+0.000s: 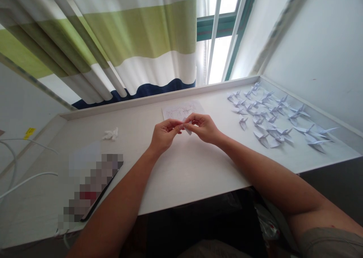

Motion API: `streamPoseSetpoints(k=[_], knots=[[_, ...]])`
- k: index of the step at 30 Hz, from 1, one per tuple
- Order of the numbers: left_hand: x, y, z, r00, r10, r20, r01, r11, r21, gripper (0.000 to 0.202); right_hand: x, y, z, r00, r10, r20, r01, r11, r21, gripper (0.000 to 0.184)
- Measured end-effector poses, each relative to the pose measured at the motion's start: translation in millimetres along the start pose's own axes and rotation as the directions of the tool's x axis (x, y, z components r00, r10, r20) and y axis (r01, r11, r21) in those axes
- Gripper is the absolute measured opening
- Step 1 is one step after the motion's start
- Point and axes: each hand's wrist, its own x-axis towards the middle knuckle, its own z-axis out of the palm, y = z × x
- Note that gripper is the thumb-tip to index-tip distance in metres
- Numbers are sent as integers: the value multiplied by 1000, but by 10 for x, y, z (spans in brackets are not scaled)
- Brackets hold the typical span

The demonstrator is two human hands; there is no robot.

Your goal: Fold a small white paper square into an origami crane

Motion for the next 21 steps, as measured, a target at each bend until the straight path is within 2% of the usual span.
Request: streamPoseSetpoints(k=[8, 13, 21], knots=[[-7, 17, 8, 999, 24, -35, -23, 999, 46, 29, -3, -22, 52, 1000, -13, -17, 14, 1000, 10, 25], [-7, 29, 21, 1000, 10, -19, -10, 1000, -6, 40, 3, 16, 52, 999, -8, -44, 10, 999, 48, 37], [18, 53, -8, 996, 8, -88, -6, 1000, 25, 32, 33, 43, -33, 1000, 2, -13, -1, 998, 62, 32]])
